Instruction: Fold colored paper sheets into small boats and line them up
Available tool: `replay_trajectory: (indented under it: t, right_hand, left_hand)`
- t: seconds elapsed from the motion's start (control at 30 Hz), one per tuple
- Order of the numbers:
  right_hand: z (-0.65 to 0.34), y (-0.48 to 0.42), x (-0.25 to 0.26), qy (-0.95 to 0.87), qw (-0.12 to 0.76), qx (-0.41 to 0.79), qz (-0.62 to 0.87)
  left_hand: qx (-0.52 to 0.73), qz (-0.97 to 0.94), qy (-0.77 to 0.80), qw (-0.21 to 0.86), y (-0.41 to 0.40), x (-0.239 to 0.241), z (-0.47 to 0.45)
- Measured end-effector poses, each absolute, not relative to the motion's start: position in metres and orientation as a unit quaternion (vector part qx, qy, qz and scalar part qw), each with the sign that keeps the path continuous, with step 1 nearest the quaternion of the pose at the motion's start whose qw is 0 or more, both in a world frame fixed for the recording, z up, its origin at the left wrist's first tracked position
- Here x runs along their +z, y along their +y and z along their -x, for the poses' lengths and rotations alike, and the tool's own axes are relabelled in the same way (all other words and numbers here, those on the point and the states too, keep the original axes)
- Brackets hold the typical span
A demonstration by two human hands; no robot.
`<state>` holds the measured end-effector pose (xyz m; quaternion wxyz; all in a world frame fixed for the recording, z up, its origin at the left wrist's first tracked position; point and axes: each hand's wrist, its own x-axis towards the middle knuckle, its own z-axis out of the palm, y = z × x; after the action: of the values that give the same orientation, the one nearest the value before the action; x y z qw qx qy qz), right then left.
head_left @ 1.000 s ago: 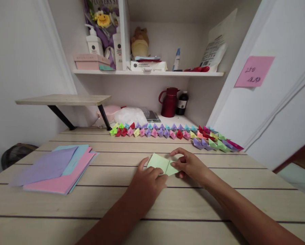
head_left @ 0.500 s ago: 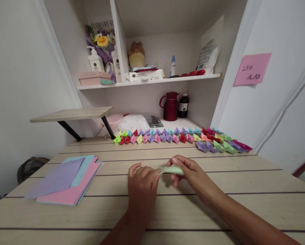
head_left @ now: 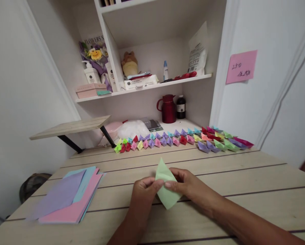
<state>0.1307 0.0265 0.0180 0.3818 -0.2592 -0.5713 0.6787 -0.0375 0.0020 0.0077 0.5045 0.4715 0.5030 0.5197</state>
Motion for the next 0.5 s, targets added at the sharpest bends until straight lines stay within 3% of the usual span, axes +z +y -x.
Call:
replay_trajectory:
  t: [0.23, 0.37, 0.5]
  right_hand:
    - [-0.141, 0.037, 0.017, -0.526, 0.366, 0.688, 0.341]
    - [-0.152, 0.045, 0.021, -0.57, 0.341, 0.643, 0.382]
    - [-0.166, 0.049, 0.024, -0.714, 0.227, 0.483, 0.454]
  left_hand:
    - [0.417, -0.61, 0.51, 0.44, 0.0, 0.002, 0.036]
    - [0.362, -0.725, 0.509, 0.29, -0.007, 0.004, 0.038]
    - [0.375, -0.757, 0.522, 0.117, -0.009, 0.013, 0.044]
